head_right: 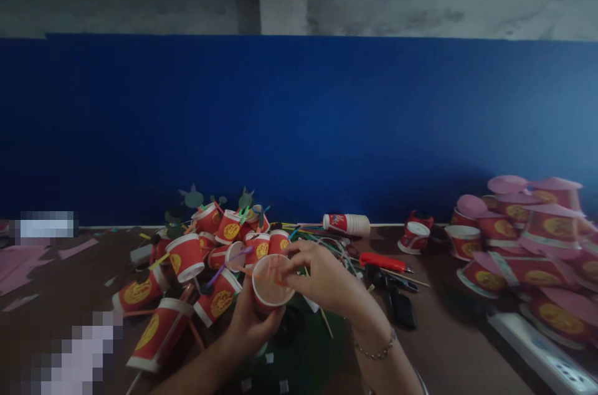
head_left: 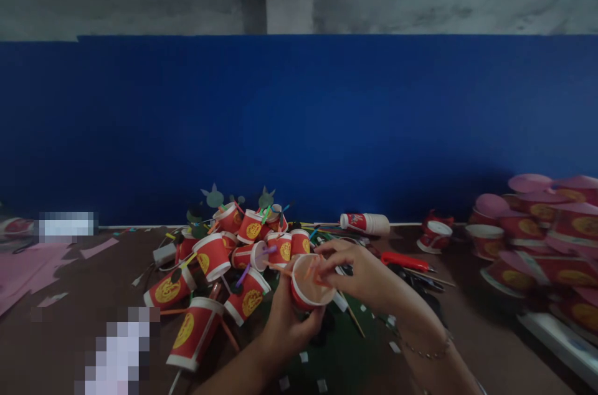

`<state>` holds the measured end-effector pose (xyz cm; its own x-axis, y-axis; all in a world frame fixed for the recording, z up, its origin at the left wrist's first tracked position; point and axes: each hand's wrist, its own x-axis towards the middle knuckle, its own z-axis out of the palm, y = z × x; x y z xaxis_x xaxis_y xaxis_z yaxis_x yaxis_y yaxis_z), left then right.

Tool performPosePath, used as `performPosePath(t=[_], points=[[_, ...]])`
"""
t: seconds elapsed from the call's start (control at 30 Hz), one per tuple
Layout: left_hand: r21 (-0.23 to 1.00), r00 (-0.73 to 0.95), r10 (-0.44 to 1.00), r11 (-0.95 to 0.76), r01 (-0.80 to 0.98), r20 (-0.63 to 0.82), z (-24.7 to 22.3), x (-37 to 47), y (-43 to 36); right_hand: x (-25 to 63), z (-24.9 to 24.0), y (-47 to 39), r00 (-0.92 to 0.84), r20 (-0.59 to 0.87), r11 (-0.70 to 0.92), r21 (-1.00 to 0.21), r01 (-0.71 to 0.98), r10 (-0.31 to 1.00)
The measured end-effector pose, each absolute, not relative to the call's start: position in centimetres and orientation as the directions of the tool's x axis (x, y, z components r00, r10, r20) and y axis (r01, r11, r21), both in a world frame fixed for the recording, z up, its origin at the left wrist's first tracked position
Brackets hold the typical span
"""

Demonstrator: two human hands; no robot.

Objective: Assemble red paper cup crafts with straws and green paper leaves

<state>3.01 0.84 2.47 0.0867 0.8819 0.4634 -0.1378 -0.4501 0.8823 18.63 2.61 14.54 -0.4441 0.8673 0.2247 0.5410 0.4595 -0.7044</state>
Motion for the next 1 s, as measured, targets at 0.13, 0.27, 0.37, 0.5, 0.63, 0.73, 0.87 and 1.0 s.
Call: performPosePath(t=[0.13,0.27,0.37,0.5,0.63,0.73,0.87,1.0], points=[[0.911,0.027,0.92,-0.383,-0.154,0.392,2.1,3.2,0.8,18.9,14.5,2.5,-0.446,0.231,0.478,-0.652,0.588,0.865],[0.939,-0.015,0.959,-0.279,-0.203,0.282,2.2,3.2,1.0,19.0,14.2,2.7,-0.433,0.287,0.501,-0.676,0.541,0.854],[0.935,-0.032,0.966,-0.258,-0.243,0.258,2.6,3.2,1.1,19.0,14.0,2.6,-0.418,0.338,0.529,-0.659,0.534,0.843],[0.915,-0.017,0.973,-0.224,-0.335,0.232,2.9,3.2,1.1,18.8,14.4,2.1,-0.511,0.267,0.551,-0.622,0.556,0.817],[0.896,0.026,0.975,-0.194,-0.4,0.222,3.0,3.3,1.1,18.5,14.7,2.0,-0.525,0.25,0.551,-0.618,0.56,0.814],[0.91,-0.002,0.98,-0.184,-0.372,0.198,2.9,3.3,1.1,18.3,14.6,2.3,-0.395,0.34,0.514,-0.672,0.534,0.854],[0.931,0.051,0.978,-0.177,-0.319,0.203,2.8,3.2,0.8,17.7,14.2,2.8,-0.277,0.388,0.477,-0.724,0.498,0.879],[0.939,0.043,0.977,-0.189,-0.287,0.209,3.0,3.3,0.6,16.9,13.7,3.0,-0.186,0.396,0.432,-0.738,0.518,0.899]])
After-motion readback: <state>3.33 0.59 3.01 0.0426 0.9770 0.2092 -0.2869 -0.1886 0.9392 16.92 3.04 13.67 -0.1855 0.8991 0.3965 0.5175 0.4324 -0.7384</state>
